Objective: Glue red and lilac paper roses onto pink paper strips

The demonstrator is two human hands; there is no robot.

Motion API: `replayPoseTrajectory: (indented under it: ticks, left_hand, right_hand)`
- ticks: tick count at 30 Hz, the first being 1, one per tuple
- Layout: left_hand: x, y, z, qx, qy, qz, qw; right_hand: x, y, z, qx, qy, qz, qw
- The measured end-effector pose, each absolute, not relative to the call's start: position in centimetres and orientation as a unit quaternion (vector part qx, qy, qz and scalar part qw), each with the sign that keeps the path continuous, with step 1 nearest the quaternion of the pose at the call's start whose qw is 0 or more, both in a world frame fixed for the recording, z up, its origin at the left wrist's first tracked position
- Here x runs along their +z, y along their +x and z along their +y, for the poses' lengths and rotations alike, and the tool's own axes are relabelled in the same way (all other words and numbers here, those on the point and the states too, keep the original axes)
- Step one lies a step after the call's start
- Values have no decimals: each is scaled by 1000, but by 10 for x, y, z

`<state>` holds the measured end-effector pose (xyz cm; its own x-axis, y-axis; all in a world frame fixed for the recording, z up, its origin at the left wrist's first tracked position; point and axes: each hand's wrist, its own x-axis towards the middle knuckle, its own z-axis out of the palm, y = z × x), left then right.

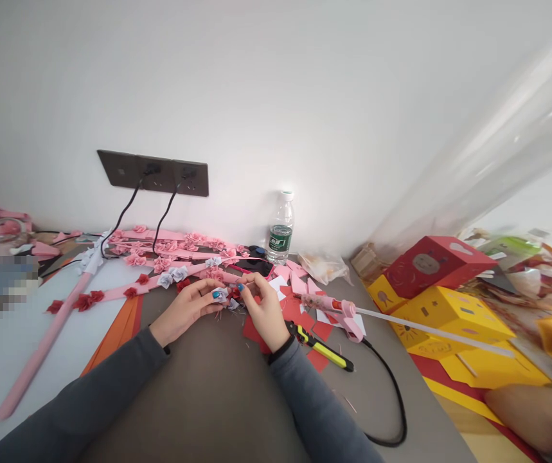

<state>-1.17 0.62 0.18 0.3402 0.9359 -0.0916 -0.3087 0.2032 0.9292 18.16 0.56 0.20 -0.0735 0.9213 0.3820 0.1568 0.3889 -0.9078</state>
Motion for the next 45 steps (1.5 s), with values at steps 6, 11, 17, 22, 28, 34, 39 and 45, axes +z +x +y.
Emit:
replayPoseTrajectory:
  ticks: [6,11,17,22,28,34,39,45]
  left_hand:
    - [5,-12,6,484,414,336,694]
    - [8,-13,9,563,392,357,634]
    - [10,-20,16,642,375,376,553]
    - [10,-17,13,646,388,383,535]
    - [12,-17,14,661,391,393,506]
    - [10,-21,15,628,439,423,483]
    - [9,-21,10,564,534,447,444]
    - [9,-19,5,487,660,449,353]
  right_hand:
    - [2,181,6,361,-420,-643,529]
    - [0,182,7,317,-456,-654,513]
    - [-1,183,7,285,-467,-673,499]
    - [0,183,6,284,-456,-687,490]
    - [-6,182,7,277,-448,-704,476]
    - [-7,180,6,267,-429,-727,466]
    - [-5,182,7,243,-428,-726,481]
    - [4,180,2,250,-407,-764,434]
